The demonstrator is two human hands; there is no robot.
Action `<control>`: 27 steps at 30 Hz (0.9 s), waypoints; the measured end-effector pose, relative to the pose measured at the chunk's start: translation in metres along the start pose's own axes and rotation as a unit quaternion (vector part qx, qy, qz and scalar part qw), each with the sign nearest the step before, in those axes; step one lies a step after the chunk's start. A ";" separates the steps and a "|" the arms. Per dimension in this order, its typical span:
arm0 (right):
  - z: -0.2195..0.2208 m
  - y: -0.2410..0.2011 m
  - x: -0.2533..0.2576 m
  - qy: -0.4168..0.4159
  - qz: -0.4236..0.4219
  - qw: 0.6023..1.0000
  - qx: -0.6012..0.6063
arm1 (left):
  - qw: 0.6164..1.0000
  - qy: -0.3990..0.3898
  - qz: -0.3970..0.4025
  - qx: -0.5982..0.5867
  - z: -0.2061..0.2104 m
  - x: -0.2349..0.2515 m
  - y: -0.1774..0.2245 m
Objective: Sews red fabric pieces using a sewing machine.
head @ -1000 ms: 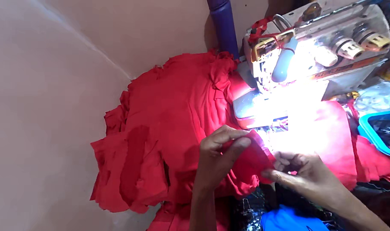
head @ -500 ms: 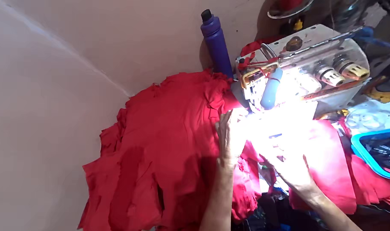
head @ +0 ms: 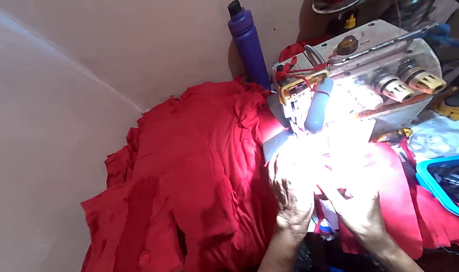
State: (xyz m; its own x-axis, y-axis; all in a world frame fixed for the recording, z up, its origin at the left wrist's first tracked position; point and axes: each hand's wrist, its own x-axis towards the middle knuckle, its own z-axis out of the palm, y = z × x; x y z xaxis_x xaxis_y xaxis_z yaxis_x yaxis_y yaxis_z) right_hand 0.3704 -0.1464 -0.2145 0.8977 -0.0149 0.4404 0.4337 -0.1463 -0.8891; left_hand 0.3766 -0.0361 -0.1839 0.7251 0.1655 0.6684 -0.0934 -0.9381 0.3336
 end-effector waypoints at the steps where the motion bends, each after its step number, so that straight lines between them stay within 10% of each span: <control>1: 0.002 0.001 0.004 0.006 -0.001 1.000 0.001 | 1.000 -0.006 -0.008 -0.009 0.001 0.003 0.000; 11: 0.006 0.004 0.027 -0.017 -0.034 0.992 -0.119 | 0.960 -0.242 -0.132 -0.048 -0.022 0.062 -0.026; 20: -0.061 0.000 -0.056 -0.096 -0.157 0.955 -0.234 | 0.968 -0.184 -0.120 -0.124 0.017 0.125 -0.105; 27: -0.088 0.043 -0.094 -0.140 -0.325 0.850 -0.391 | 0.965 -0.015 -0.070 -0.253 -0.046 0.037 -0.084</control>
State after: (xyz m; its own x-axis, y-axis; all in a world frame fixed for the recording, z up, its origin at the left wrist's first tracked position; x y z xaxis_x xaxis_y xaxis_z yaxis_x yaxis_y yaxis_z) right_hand 0.2982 -0.2385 -0.2834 0.5193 0.5396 0.6627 0.7589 -0.6477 -0.0674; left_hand 0.3794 0.0632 -0.1566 0.7737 0.2632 0.5763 -0.3087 -0.6377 0.7057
